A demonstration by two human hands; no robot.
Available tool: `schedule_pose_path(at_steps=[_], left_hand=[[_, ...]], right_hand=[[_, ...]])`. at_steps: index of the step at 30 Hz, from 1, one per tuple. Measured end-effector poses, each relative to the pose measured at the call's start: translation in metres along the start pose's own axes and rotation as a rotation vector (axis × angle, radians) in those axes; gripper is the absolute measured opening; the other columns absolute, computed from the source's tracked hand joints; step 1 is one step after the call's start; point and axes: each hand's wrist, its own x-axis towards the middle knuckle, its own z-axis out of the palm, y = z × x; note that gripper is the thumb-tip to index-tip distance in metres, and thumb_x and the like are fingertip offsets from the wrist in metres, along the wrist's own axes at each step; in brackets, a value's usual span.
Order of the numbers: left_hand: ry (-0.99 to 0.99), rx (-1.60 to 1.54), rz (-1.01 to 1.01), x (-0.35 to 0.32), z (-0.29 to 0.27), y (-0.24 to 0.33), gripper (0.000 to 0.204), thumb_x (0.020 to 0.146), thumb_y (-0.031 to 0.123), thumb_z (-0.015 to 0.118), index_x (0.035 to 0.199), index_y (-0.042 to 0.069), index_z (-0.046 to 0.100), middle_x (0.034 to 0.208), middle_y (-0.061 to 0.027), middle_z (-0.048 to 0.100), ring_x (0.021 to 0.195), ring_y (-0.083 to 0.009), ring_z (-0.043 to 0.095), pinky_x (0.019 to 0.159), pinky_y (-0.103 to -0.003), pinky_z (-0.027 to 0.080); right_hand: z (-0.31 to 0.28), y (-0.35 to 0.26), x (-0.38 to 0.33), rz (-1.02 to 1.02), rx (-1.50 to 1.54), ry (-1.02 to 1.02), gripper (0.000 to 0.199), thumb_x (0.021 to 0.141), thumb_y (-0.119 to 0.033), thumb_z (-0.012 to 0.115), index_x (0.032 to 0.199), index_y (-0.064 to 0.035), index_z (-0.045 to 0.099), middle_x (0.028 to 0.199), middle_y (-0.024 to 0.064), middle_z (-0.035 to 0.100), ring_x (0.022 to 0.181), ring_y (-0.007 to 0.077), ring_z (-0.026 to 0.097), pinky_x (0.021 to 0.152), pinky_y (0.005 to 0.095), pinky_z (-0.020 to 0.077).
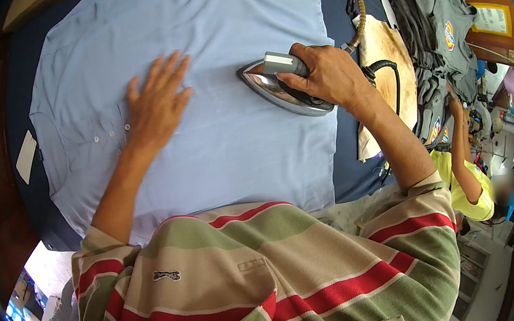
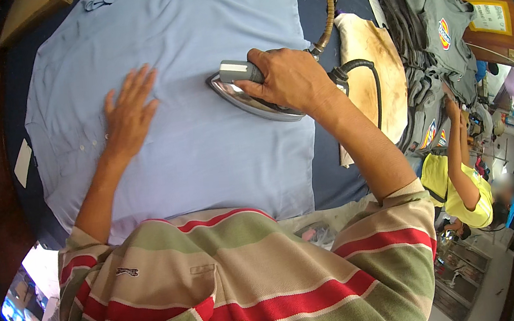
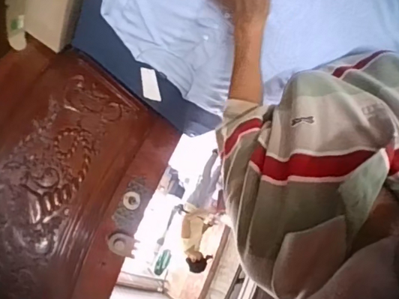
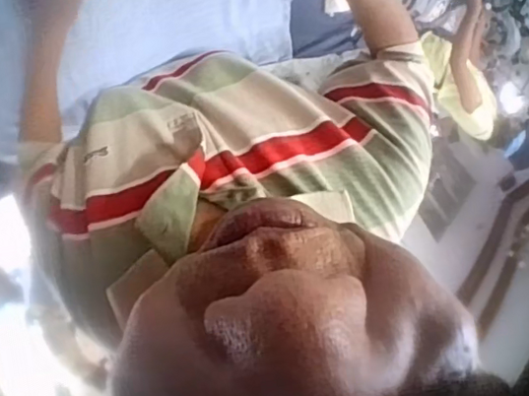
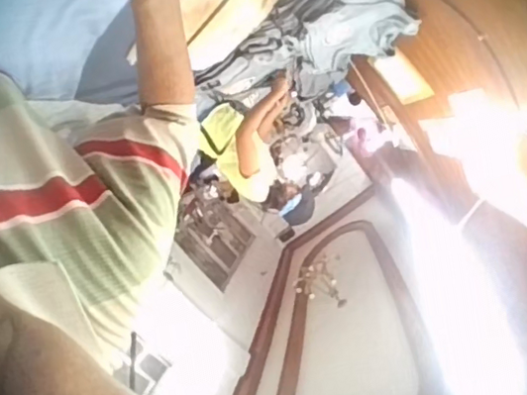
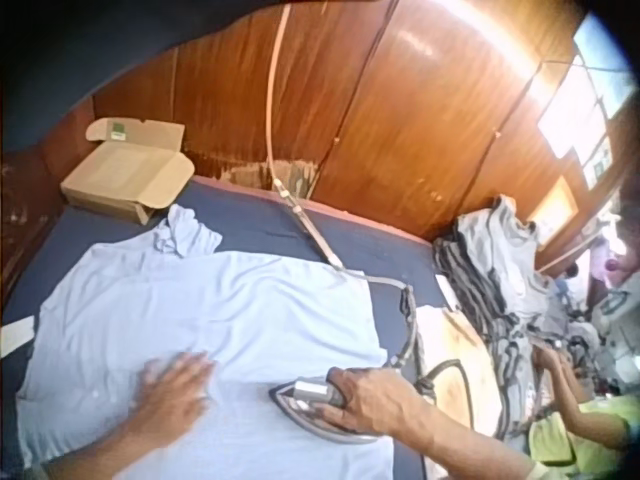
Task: The person irons a blue shirt on a padded surface using a steam iron, smoothing the fabric with their hands and pressing various sections of the garment.
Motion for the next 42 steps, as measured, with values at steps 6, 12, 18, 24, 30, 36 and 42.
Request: schedule_pose_path(at_steps=[6,12,18,24,30,36,42], left_hand=[[0.027,0.277,-0.099,-0.028,0.009,-0.072,0.046,0.096,0.032,0.035,0.142,0.028,0.031,0.151,0.0033,0.023,0.139,-0.0201,0.018,0.109,-0.052,0.013],[0.043,0.290,-0.099,-0.029,0.009,-0.071,0.045,0.097,0.033,0.034,0.142,0.030,0.031,0.151,0.0046,0.022,0.139,-0.0189,0.019,0.109,-0.052,0.015],[0.025,0.318,-0.106,-0.028,0.011,-0.071,0.046,0.097,0.033,0.033,0.143,0.029,0.029,0.151,0.0039,0.021,0.139,-0.0203,0.018,0.109,-0.053,0.014],[0.036,0.348,-0.110,-0.026,0.011,-0.070,0.047,0.096,0.032,0.035,0.143,0.029,0.028,0.151,0.0045,0.021,0.139,-0.0195,0.019,0.109,-0.052,0.016],[-0.022,0.339,-0.131,-0.025,0.005,-0.064,0.048,0.097,0.033,0.029,0.145,0.027,0.025,0.152,0.0026,0.018,0.140,-0.0206,0.016,0.110,-0.052,0.013],[-0.041,0.331,-0.137,-0.024,0.005,-0.063,0.048,0.097,0.033,0.030,0.145,0.028,0.024,0.152,0.0034,0.017,0.140,-0.0204,0.015,0.110,-0.052,0.013],[-0.026,0.344,-0.124,-0.027,0.006,-0.067,0.049,0.097,0.031,0.032,0.145,0.027,0.025,0.152,0.0027,0.017,0.140,-0.0204,0.015,0.110,-0.052,0.013]], right_hand=[[-0.001,0.001,0.001,-0.001,0.010,0.007,0.042,0.081,-0.046,0.060,0.083,-0.0043,0.058,0.065,0.0144,0.062,0.064,0.0335,0.062,0.056,0.0421,0.0485],[0.001,0.003,0.005,0.010,0.006,0.042,0.042,0.082,-0.046,0.059,0.082,-0.0048,0.057,0.062,0.0132,0.061,0.062,0.0333,0.061,0.055,0.0421,0.0482],[0.002,0.009,0.006,-0.019,-0.032,0.046,0.042,0.082,-0.044,0.061,0.091,-0.0027,0.059,0.070,0.0192,0.063,0.069,0.0371,0.062,0.061,0.0432,0.0487],[-0.013,0.030,0.023,0.074,-0.006,0.132,0.045,0.083,-0.046,0.059,0.090,-0.0017,0.059,0.071,0.0209,0.062,0.069,0.0385,0.061,0.062,0.0427,0.0482],[-0.033,0.046,-0.015,0.157,-0.028,0.271,0.044,0.083,-0.045,0.060,0.096,-0.0030,0.058,0.075,0.0207,0.062,0.070,0.0378,0.062,0.061,0.0414,0.0479],[-0.017,0.049,-0.065,0.082,-0.007,0.023,0.041,0.081,-0.043,0.062,0.092,-0.0032,0.058,0.072,0.0187,0.061,0.068,0.0364,0.061,0.061,0.0418,0.0479],[0.002,0.054,-0.078,-0.047,-0.022,-0.005,0.041,0.079,-0.044,0.061,0.087,-0.0038,0.059,0.069,0.0173,0.062,0.065,0.0343,0.062,0.059,0.0418,0.0494]])
